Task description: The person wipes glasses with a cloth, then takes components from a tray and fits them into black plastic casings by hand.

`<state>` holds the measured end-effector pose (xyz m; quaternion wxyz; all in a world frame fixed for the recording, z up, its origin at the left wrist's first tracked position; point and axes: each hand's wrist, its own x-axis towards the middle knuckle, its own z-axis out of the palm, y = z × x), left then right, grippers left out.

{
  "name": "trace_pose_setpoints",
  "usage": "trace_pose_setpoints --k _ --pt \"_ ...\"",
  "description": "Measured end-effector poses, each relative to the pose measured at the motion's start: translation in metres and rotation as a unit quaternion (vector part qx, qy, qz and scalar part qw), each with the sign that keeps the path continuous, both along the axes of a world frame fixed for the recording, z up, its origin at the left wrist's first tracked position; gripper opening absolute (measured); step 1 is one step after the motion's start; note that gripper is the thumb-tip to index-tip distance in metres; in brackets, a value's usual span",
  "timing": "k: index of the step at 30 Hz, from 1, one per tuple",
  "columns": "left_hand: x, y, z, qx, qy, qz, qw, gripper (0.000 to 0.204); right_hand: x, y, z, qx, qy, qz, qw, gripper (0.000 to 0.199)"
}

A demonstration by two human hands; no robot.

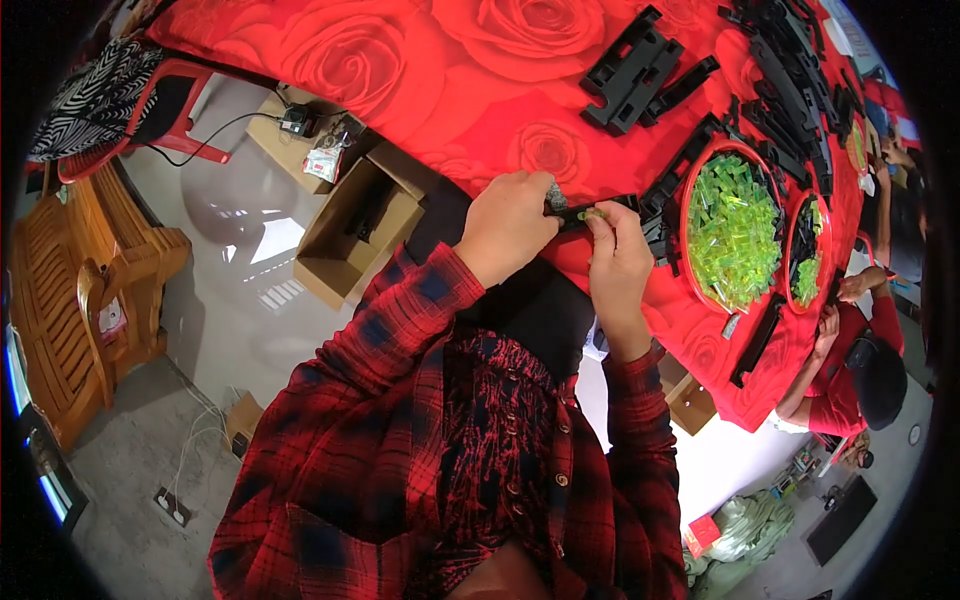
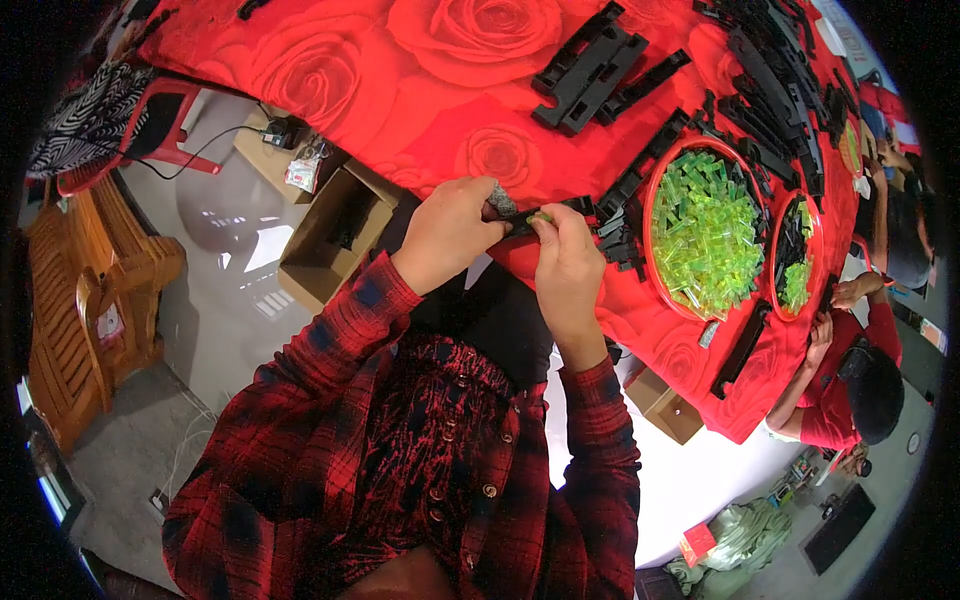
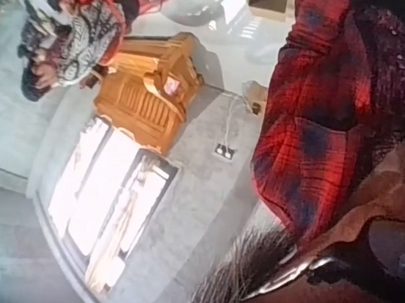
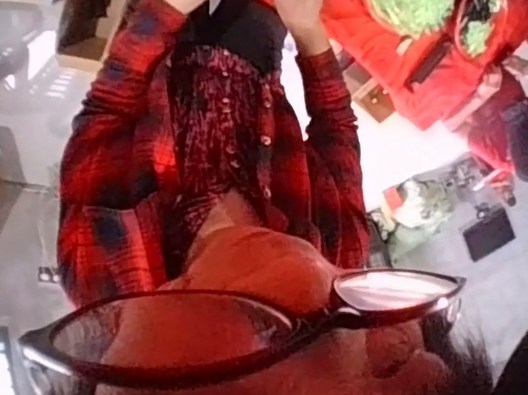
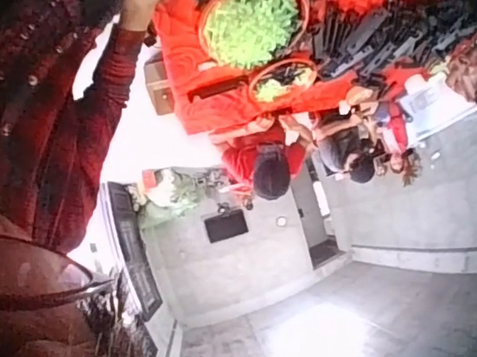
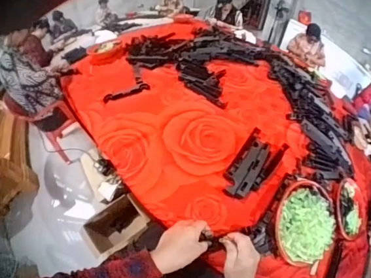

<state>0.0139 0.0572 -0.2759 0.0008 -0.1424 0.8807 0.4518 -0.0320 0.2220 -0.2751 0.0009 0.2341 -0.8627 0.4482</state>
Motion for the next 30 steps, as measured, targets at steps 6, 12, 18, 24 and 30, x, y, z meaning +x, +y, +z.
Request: trace_pose_setpoints --k 6,12,18,24,30 --pt "0.001 0.000 0.001 -0.007 0.013 0.005 1.000 0.025 0.002 -0.002 0.000 0.032 0.004 -0.005 0.999 0.015" --pt "0.001 0.002 0.000 -0.026 0.018 0.005 0.999 0.026 0.003 0.001 -0.006 0.027 -0.026 0.012 0.999 0.018" --pt "-0.001 0.001 0.004 -0.023 -0.019 -0.002 1.000 0.027 -0.001 0.001 -0.015 0.039 0.061 0.038 0.997 0.019" --pt "-0.001 0.002 0.003 -0.037 -0.018 -0.004 0.999 0.029 0.001 -0.003 -0.007 0.043 0.045 0.043 0.997 0.020" --pt "-0.001 0.000 0.003 -0.036 -0.020 -0.010 0.999 0.029 -0.001 -0.002 0.003 0.032 -0.030 0.027 0.999 0.017"
